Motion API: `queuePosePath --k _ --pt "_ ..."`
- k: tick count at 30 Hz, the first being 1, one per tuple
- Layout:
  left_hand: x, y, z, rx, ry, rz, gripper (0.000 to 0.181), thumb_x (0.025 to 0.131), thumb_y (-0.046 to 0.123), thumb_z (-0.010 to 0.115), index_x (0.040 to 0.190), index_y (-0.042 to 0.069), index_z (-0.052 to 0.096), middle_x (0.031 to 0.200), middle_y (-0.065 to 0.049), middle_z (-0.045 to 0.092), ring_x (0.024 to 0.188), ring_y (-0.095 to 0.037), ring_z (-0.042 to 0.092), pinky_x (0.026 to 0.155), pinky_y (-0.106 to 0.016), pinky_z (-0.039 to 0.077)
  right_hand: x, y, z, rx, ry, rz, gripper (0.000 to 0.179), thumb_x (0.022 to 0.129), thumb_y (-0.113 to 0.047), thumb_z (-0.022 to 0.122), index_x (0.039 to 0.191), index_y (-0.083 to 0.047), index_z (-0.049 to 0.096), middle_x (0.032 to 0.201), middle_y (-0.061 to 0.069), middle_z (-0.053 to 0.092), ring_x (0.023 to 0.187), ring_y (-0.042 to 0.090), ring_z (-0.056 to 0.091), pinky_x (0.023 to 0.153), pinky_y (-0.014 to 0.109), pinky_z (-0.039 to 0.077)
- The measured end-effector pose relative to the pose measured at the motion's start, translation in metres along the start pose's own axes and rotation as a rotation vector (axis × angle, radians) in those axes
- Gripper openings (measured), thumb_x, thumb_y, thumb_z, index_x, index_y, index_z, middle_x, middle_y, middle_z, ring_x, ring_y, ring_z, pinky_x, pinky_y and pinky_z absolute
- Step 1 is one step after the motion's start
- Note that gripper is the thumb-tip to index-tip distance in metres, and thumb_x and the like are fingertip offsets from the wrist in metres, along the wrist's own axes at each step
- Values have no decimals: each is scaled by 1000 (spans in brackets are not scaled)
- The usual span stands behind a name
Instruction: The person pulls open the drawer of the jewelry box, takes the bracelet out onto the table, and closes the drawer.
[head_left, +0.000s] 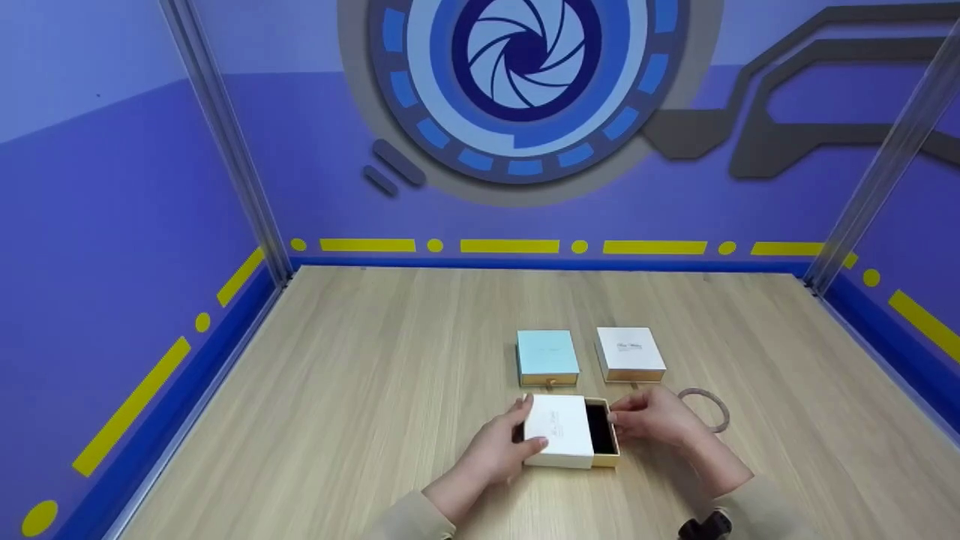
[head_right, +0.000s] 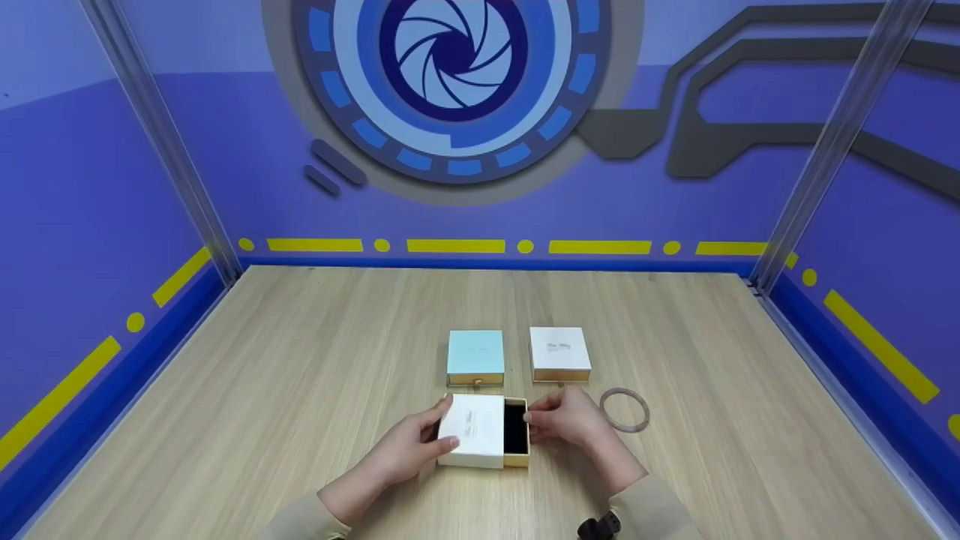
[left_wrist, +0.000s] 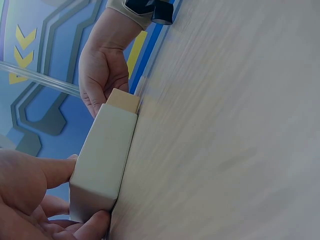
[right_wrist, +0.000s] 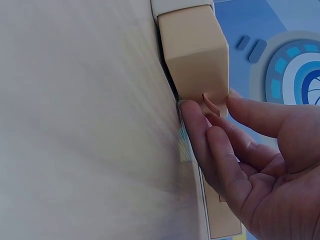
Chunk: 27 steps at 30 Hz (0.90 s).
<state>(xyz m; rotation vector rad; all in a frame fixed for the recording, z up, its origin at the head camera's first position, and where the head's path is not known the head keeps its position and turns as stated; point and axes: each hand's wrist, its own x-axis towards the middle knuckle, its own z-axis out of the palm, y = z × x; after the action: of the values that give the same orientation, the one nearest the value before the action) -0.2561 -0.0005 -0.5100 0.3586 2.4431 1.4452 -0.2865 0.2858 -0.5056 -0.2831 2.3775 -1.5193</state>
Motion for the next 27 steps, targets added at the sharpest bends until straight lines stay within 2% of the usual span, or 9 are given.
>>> queuePosePath --k 7,27 --pt "0 0 1 15 5 -5 75 97 26 71 160 8 34 167 -21 29 155 -43 28 127 -61 24 2 3 1 11 -4 -8 30 98 -5 66 113 21 66 95 14 78 78 8 72 73 25 64" --pt "0 1 0 -1 -1 -15 75 97 27 71 160 9 34 168 -19 28 156 -40 26 128 -58 22 0 -2 4 6 12 35 32 98 -10 69 116 17 67 96 11 77 81 12 74 74 29 65"
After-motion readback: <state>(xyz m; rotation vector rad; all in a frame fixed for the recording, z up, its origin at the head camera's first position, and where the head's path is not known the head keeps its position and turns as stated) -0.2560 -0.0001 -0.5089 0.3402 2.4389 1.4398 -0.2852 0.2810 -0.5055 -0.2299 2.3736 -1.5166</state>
